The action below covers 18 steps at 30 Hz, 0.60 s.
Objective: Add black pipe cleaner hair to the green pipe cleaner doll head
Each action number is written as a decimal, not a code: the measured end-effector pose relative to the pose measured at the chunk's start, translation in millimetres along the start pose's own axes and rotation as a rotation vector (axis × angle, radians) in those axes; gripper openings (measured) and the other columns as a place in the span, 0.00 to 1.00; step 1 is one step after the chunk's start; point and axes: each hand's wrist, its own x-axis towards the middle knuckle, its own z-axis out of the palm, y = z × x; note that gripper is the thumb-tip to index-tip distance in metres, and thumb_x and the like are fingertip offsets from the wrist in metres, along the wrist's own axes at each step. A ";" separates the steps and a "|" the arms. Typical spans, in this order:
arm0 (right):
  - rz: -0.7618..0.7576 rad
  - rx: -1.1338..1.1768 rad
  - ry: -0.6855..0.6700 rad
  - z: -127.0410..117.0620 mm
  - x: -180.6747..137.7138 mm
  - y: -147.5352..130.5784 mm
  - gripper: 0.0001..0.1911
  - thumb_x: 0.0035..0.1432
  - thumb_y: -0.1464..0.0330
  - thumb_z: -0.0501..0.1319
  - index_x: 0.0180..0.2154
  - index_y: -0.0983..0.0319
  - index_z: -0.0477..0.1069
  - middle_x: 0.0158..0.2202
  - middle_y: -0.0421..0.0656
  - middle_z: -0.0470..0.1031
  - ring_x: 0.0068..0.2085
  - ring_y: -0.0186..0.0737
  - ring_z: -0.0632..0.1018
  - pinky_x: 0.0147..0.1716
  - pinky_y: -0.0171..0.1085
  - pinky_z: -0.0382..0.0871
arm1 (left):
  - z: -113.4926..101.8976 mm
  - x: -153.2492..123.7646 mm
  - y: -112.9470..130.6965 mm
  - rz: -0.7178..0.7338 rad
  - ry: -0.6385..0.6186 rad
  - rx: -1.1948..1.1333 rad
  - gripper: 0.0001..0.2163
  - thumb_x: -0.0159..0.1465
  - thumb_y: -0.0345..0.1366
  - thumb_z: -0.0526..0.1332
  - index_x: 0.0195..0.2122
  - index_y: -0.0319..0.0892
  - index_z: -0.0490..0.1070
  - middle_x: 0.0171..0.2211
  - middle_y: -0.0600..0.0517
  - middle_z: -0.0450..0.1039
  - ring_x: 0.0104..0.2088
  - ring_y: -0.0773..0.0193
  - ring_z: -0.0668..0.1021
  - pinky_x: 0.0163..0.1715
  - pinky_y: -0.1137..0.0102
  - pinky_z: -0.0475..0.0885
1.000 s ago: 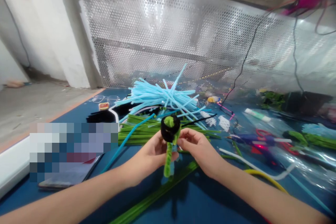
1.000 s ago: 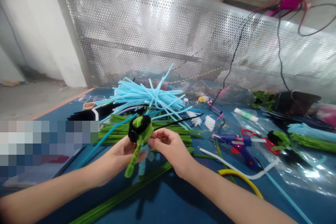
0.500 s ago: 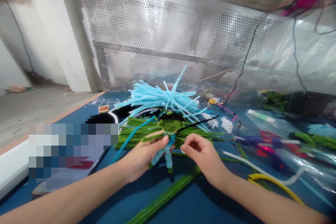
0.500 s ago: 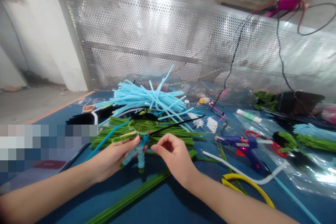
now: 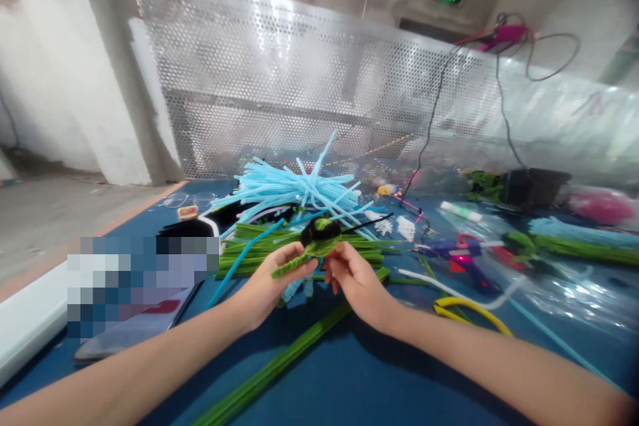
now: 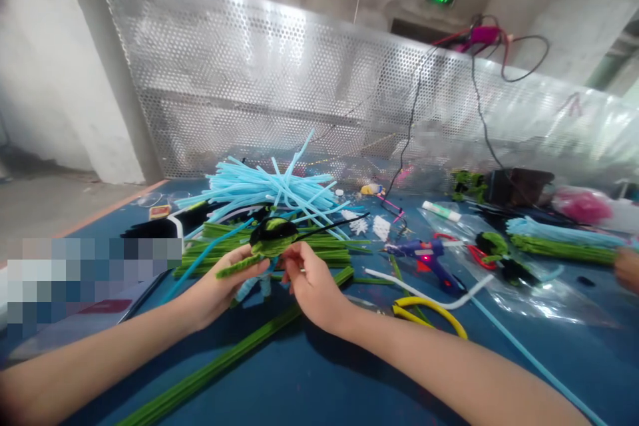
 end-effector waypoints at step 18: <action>-0.141 -0.296 -0.259 2.1 -4.3 2.1 0.14 0.62 0.64 0.58 0.48 0.63 0.68 0.45 0.45 0.72 0.41 0.39 0.76 0.38 0.42 0.74 | 11.1 -4.3 3.4 0.326 0.052 0.227 0.23 0.42 0.30 0.75 0.37 0.43 0.68 0.33 0.55 0.73 0.37 0.61 0.75 0.35 0.73 0.70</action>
